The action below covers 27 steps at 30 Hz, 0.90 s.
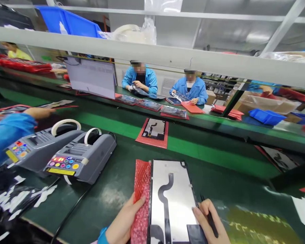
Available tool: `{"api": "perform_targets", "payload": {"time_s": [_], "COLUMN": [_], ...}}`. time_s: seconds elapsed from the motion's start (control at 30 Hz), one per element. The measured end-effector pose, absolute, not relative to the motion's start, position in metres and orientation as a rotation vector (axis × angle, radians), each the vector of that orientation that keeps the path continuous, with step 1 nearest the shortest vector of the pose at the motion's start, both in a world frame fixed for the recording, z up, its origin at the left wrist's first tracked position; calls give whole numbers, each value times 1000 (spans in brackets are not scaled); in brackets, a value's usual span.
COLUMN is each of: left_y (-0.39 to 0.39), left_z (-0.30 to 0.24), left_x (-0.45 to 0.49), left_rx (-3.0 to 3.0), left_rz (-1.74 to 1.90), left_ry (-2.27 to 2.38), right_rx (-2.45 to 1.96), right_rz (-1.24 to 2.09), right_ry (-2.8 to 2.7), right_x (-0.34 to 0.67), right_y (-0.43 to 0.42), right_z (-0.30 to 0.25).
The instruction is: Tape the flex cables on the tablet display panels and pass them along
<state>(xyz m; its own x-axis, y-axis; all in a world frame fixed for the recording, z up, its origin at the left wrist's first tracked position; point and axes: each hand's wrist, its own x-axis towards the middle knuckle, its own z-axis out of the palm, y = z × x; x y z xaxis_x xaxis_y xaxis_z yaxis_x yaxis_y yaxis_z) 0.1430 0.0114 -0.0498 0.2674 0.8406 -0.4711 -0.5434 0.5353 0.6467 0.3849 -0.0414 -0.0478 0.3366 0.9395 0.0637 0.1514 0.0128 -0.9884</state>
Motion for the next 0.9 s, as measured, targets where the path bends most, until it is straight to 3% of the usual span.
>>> {"api": "perform_targets", "payload": {"time_s": [0.23,0.5,0.63,0.9], "left_y": [28,4,-19,-33], "left_z": [-31,-58,-63,-60], "left_x": [130,108,93,92], "left_rx": [498,1191,1720,2389], "left_rz": [913,1179,1019,521], "left_ry": [821,1388,1458,1023], "right_rx": [-1443,-1529,-1608,-1631], "right_rz": [861,878,788,734], "right_ry": [-1327,-1168,-972,-870], "right_x": [372,448,483,451], "right_y": [-33,-42,-48,-58], "right_z": [-84,-81,-85,-66]}}
